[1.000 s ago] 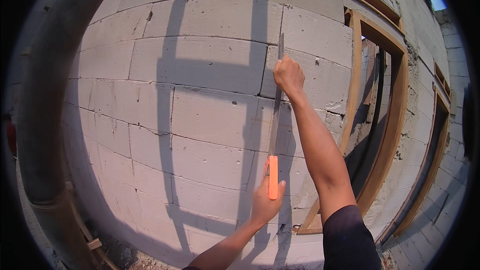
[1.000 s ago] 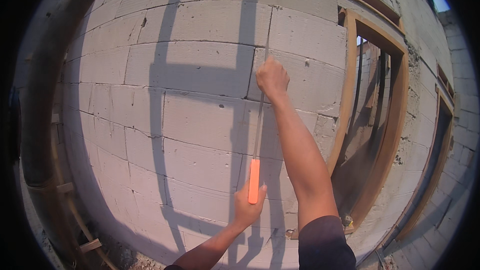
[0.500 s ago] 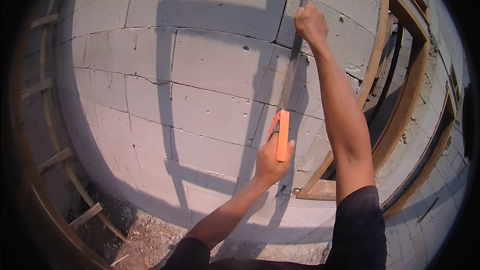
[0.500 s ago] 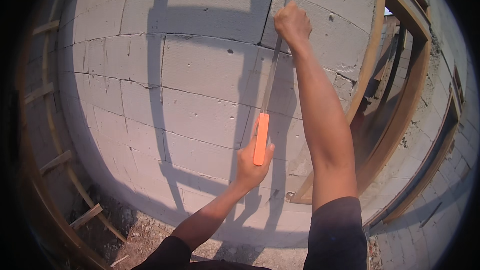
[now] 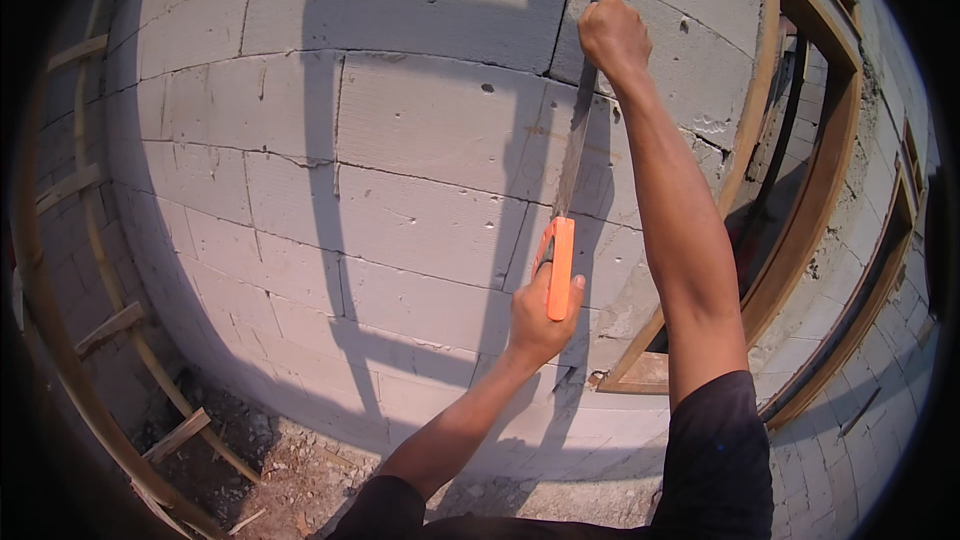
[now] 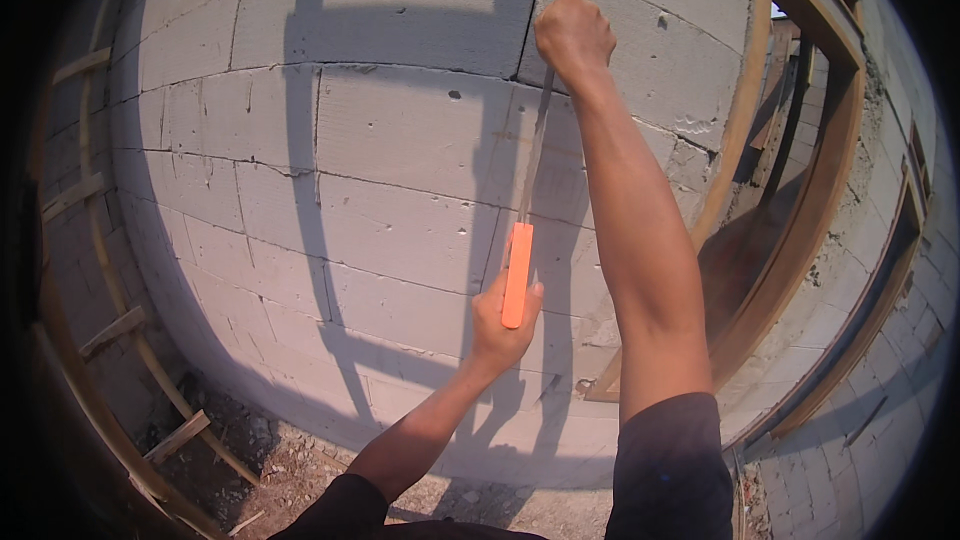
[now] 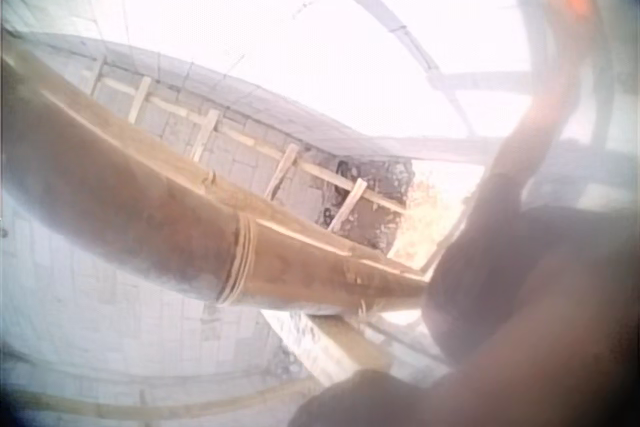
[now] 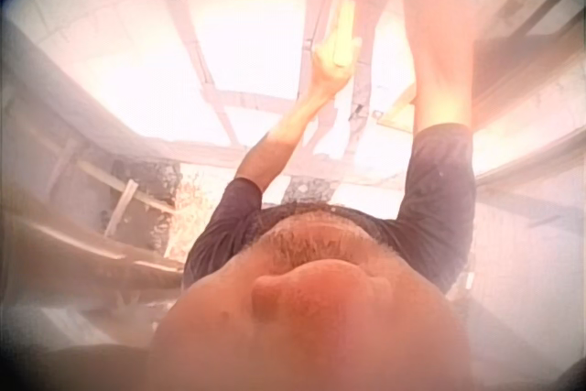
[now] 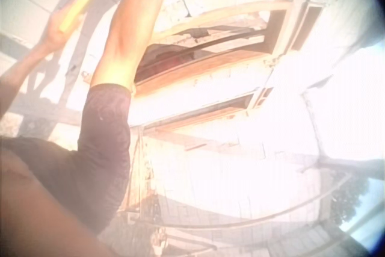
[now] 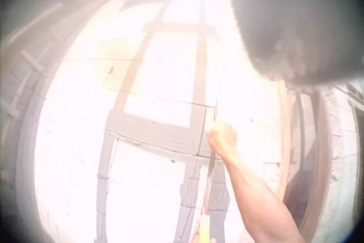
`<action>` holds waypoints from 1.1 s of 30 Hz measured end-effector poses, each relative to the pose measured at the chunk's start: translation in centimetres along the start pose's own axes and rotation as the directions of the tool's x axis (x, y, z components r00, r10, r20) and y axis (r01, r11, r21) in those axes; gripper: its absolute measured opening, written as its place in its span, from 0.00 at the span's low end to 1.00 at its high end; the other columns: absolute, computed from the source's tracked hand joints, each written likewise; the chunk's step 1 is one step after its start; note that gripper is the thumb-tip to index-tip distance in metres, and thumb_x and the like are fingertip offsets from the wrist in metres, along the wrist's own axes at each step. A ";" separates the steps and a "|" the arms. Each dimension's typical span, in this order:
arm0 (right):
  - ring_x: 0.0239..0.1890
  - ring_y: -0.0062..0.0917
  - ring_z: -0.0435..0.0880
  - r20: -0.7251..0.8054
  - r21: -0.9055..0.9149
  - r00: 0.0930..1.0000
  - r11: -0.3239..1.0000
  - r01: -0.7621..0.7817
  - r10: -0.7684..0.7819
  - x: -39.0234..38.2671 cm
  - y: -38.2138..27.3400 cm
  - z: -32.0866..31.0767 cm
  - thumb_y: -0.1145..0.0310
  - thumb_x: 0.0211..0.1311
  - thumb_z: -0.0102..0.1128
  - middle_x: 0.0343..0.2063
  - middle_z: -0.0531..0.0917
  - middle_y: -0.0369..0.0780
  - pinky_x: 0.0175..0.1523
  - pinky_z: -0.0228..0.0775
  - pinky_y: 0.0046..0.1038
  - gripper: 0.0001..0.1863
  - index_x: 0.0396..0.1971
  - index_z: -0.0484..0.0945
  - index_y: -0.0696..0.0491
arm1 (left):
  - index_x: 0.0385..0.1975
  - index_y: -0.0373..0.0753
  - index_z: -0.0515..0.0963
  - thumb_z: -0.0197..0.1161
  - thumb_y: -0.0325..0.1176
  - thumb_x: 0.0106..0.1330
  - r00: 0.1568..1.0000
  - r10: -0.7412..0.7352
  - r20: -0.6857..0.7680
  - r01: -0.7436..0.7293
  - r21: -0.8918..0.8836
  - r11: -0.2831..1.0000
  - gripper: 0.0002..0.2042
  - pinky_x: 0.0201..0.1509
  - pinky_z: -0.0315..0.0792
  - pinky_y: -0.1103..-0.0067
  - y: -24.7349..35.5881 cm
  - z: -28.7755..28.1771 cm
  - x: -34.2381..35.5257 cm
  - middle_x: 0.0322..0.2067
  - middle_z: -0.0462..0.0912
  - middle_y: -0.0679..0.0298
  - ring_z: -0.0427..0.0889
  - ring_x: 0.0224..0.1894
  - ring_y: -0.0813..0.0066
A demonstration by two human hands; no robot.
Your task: The person saws through the mortar and blocks of an interior wall using a hand saw.
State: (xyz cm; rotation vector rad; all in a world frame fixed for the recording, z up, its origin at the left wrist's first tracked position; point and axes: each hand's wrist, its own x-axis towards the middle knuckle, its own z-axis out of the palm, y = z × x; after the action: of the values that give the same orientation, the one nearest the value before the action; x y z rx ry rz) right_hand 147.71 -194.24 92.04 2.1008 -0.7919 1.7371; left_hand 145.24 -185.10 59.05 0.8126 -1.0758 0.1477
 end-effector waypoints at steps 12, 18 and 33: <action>0.45 0.59 0.81 -0.018 0.025 0.999 0.999 0.038 -0.037 -0.5 0.4 0.2 0.61 0.63 0.43 0.37 0.82 0.61 0.52 0.71 0.53 0.20 0.39 0.79 0.60 | 0.27 0.35 0.69 0.63 0.28 0.65 0.997 0.067 -0.025 -0.066 0.009 0.998 0.09 0.20 0.67 0.71 -0.7 0.0 0.1 0.14 0.72 0.58 0.73 0.14 0.61; 0.45 0.59 0.81 -0.049 0.019 0.999 1.000 0.021 -0.020 -0.7 0.1 0.5 0.61 0.64 0.44 0.38 0.82 0.61 0.52 0.71 0.53 0.19 0.39 0.79 0.62 | 0.43 0.28 0.75 0.60 0.26 0.67 0.999 0.048 0.019 -0.049 0.014 0.999 0.09 0.21 0.65 0.80 -2.1 -0.2 0.0 0.16 0.69 0.65 0.67 0.18 0.84; 0.49 0.55 0.81 0.041 0.006 0.998 0.999 -0.042 0.042 -1.3 -0.1 0.7 0.65 0.64 0.45 0.42 0.82 0.58 0.55 0.72 0.49 0.16 0.43 0.76 0.61 | 0.27 0.35 0.70 0.61 0.27 0.65 1.000 -0.011 0.010 0.011 -0.023 1.000 0.08 0.19 0.65 0.74 -1.2 -0.1 -0.8 0.14 0.71 0.61 0.70 0.13 0.70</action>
State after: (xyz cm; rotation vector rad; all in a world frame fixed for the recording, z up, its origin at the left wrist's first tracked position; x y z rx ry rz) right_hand 148.20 -194.23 90.65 2.1451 -0.8487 1.7251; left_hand 145.44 -185.67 57.79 0.7996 -1.0805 0.1217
